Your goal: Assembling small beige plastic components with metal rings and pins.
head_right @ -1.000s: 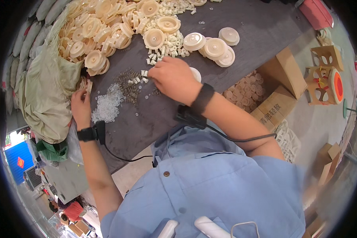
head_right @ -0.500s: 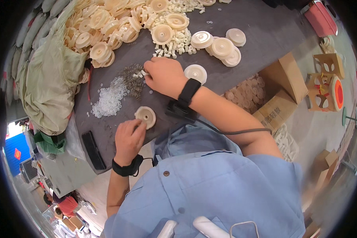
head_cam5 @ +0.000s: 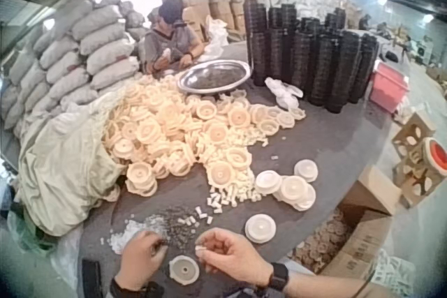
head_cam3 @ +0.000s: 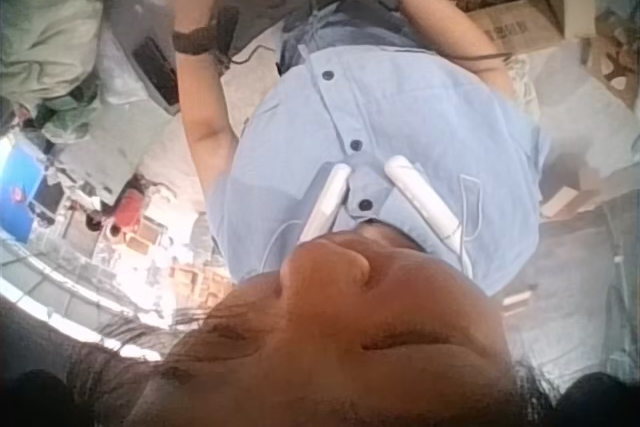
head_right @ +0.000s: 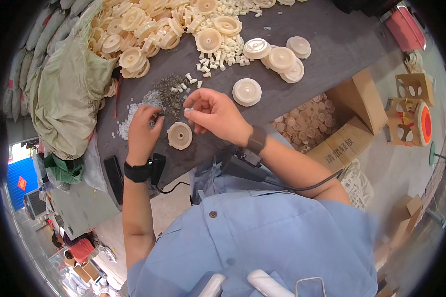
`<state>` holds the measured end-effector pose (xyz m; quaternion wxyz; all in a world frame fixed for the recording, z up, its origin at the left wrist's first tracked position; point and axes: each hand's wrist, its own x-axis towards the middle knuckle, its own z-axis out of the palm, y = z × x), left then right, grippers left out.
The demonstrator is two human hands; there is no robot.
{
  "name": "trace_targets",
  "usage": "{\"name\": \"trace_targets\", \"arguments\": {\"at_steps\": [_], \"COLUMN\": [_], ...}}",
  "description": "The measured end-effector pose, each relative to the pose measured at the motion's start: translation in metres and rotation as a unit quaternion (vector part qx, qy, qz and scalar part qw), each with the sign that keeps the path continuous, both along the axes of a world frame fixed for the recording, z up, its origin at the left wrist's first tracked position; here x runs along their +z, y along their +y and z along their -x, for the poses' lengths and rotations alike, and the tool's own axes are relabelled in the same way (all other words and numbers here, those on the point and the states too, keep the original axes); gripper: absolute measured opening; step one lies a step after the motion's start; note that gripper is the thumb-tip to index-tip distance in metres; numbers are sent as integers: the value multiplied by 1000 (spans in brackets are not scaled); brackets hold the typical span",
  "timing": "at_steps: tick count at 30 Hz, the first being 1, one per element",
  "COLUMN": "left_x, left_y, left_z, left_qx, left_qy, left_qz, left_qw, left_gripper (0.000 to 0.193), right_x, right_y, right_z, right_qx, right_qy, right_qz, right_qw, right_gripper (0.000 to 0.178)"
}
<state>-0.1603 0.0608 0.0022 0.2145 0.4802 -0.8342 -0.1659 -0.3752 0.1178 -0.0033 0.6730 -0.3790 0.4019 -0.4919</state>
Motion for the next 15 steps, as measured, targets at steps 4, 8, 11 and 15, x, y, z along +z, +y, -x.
{"name": "trace_targets", "arguments": {"at_steps": [4,8,11,15], "left_x": [2,0,-4,-7], "left_y": [0,1,-8,-18], "left_z": [2,4,8,10], "left_qx": [8,37,48,61], "left_qy": [-38,18,38,-35], "left_qz": [-19,-54,-19,-6], "left_qw": [999,998,998,997], "left_gripper": [9,10,10,12], "right_x": [-5,-9,-10,-9], "right_y": [5,4,4,5], "right_z": [2,0,-4,-5], "right_qx": [4,-2,9,21], "right_qy": [-18,-27,-37,-44], "right_qz": [-10,-29,-35,-38], "right_qw": [1000,999,999,998], "right_gripper": [12,12,12,16]}}
